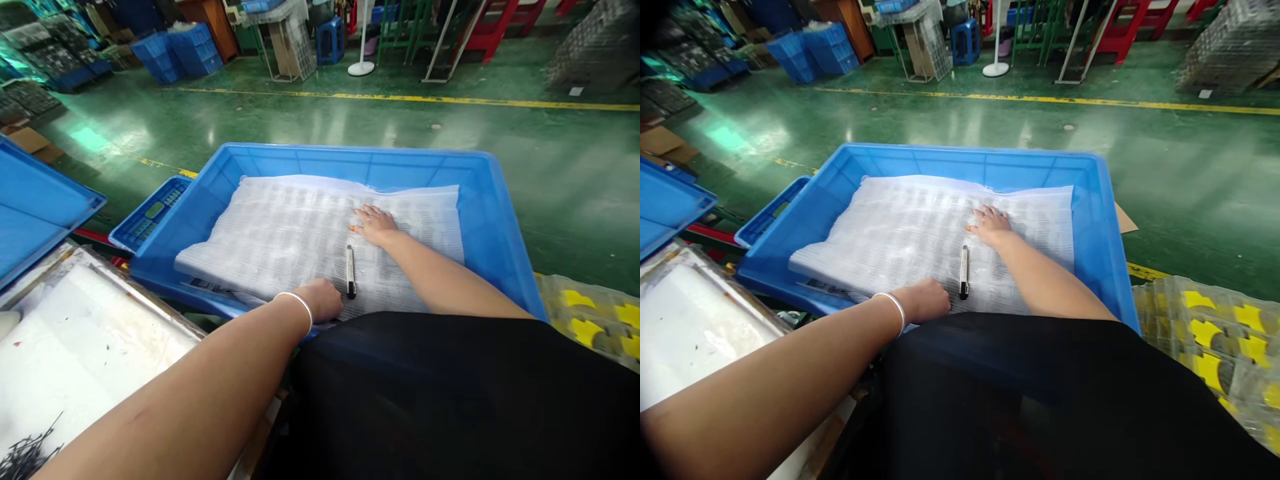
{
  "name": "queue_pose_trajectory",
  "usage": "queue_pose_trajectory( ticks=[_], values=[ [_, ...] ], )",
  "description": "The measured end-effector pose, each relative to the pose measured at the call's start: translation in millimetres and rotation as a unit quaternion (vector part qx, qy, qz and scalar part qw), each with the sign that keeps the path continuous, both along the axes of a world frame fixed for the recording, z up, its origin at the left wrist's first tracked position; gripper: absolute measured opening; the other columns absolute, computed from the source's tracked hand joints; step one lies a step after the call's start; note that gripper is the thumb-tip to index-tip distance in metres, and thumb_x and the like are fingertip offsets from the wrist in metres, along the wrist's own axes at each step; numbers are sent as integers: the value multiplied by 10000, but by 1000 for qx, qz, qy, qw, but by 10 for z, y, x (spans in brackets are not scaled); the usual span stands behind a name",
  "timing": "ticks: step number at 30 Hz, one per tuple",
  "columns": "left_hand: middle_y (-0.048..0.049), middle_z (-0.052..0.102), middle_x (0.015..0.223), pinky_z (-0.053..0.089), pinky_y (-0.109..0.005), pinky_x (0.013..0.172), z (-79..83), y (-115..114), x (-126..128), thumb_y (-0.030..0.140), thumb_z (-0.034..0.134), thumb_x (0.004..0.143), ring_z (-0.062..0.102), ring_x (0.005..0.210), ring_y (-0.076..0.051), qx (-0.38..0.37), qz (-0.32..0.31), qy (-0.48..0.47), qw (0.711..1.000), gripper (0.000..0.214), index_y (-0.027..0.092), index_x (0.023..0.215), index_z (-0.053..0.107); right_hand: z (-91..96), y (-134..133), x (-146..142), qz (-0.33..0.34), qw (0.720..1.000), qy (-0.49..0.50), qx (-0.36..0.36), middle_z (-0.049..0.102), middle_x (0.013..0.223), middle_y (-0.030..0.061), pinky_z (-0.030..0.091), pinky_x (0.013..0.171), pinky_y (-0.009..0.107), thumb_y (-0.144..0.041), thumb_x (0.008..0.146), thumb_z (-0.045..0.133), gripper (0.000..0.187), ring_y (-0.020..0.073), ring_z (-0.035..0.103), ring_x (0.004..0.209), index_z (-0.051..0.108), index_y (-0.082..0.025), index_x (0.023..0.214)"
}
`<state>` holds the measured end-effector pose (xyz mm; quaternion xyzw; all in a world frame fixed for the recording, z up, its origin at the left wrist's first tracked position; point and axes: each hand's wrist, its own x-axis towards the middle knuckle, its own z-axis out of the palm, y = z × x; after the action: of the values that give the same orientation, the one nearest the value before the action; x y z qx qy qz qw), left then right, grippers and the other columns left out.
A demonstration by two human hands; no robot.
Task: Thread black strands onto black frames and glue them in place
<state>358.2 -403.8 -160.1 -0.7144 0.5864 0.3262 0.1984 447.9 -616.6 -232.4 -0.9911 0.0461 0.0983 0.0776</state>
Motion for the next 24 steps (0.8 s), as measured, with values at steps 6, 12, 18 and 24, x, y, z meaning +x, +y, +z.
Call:
queue_pose_trajectory(
  ticks=[6, 12, 18, 24],
  values=[
    [-138, 708, 1029, 507, -390, 849, 60, -12, 28, 117, 471, 879, 655, 1001, -305, 18, 17, 19, 1000, 259, 141, 934, 724, -6, -9, 3, 2, 1000, 1, 0, 237, 1578, 77, 250, 1128, 522, -555, 934, 379, 661, 279, 240, 1427, 296, -229, 1502],
    [-156, 714, 967, 532, -388, 758, 75, 4, 94, 239, 593, 790, 675, 890, -320, 50, 64, 68, 994, 195, 139, 892, 726, -23, -18, 22, 6, 1000, -1, -5, 265, 1567, 81, 268, 1115, 519, -563, 933, 372, 648, 284, 262, 1416, 320, -236, 1490],
    [-122, 720, 929, 531, -352, 699, 87, 31, 118, 179, 603, 696, 674, 809, -278, 98, 125, 128, 979, 215, 164, 868, 731, -31, -18, 35, 5, 1000, 1, -6, 252, 1571, 89, 261, 1115, 525, -545, 944, 361, 632, 290, 252, 1418, 323, -229, 1490],
    [-56, 722, 910, 525, -277, 705, 170, 85, 305, 310, 576, 786, 668, 814, -214, 51, 220, 106, 968, 231, 205, 926, 726, -37, -17, 29, 3, 1000, -6, 0, 257, 1571, 76, 258, 1118, 521, -546, 935, 395, 632, 282, 257, 1420, 336, -238, 1484]
  ],
)
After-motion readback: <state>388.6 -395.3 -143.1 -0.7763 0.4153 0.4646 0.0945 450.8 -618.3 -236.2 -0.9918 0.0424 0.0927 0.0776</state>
